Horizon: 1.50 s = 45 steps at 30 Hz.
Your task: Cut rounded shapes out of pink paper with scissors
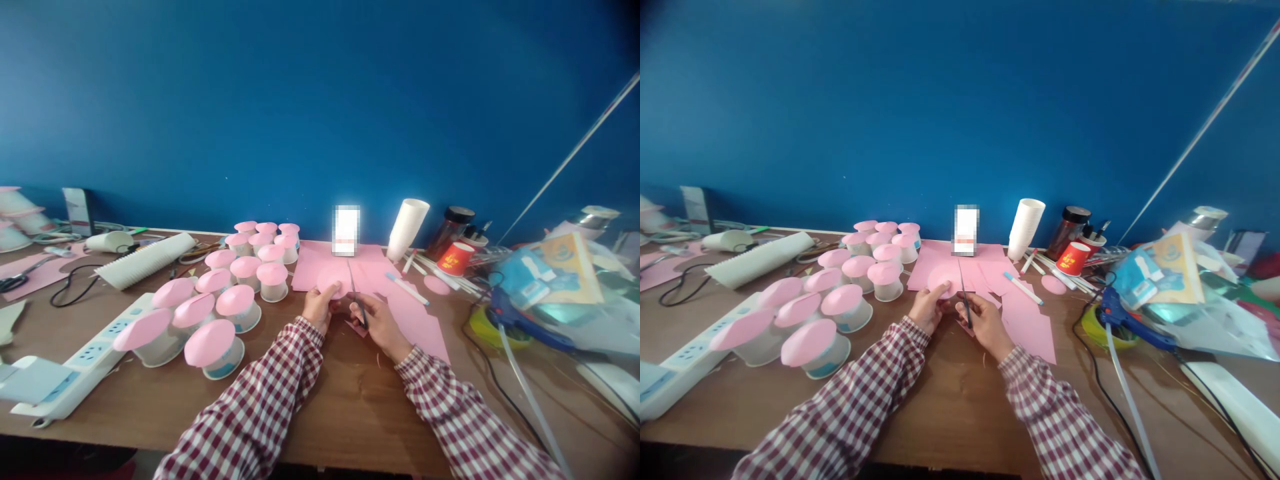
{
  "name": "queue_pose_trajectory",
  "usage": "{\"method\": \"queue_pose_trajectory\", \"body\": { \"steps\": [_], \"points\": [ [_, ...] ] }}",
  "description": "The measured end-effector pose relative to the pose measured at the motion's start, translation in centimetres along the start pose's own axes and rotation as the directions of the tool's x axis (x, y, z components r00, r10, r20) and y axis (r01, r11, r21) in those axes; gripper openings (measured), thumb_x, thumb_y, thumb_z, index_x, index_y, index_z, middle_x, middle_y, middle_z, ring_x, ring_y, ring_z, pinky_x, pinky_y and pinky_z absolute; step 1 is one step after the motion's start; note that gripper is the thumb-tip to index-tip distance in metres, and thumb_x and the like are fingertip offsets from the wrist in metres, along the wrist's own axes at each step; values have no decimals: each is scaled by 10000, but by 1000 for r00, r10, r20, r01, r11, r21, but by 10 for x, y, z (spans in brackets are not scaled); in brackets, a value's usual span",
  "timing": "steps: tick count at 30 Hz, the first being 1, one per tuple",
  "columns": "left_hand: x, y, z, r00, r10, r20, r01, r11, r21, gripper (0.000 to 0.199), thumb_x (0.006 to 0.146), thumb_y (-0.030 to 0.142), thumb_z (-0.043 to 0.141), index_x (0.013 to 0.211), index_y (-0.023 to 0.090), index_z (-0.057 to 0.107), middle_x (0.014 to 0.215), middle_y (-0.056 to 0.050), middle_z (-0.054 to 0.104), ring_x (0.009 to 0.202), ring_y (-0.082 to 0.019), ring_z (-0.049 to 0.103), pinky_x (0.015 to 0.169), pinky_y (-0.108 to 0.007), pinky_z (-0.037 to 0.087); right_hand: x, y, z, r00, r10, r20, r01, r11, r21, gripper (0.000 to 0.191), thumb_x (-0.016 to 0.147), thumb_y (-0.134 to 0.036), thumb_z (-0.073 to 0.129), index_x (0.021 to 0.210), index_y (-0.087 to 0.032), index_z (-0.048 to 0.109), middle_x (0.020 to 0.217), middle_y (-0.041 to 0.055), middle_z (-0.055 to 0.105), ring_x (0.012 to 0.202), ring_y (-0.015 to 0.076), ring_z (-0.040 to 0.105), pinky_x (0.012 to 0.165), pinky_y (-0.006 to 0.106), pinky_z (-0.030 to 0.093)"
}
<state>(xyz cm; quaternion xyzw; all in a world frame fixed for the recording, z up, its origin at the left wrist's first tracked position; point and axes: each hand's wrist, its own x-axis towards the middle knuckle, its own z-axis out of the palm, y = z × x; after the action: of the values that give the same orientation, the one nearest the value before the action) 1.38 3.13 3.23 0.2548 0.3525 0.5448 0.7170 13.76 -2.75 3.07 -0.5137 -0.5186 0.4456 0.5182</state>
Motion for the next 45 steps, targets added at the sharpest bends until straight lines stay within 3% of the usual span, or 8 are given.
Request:
{"method": "queue_pose_trajectory", "body": {
  "steps": [19,45],
  "points": [
    [0,0,0,1000,-21,-4,21,1000,6,258,579,198,779,758,95,625,658,-27,616,532,-76,545,423,-157,414,2,9,-1,1000,25,-9,-24,997,67,429,700,-427,691,1055,-190,641,672,-10,578,589,129,538,566,270,489],
    [2,-3,-1,1000,-4,16,4,1000,22,315,546,239,794,769,84,636,674,-35,630,538,-83,555,429,-172,408,3,13,-3,1000,22,14,-23,999,37,441,745,-425,660,1105,-176,612,730,0,585,627,116,547,590,244,494]
  ]
}}
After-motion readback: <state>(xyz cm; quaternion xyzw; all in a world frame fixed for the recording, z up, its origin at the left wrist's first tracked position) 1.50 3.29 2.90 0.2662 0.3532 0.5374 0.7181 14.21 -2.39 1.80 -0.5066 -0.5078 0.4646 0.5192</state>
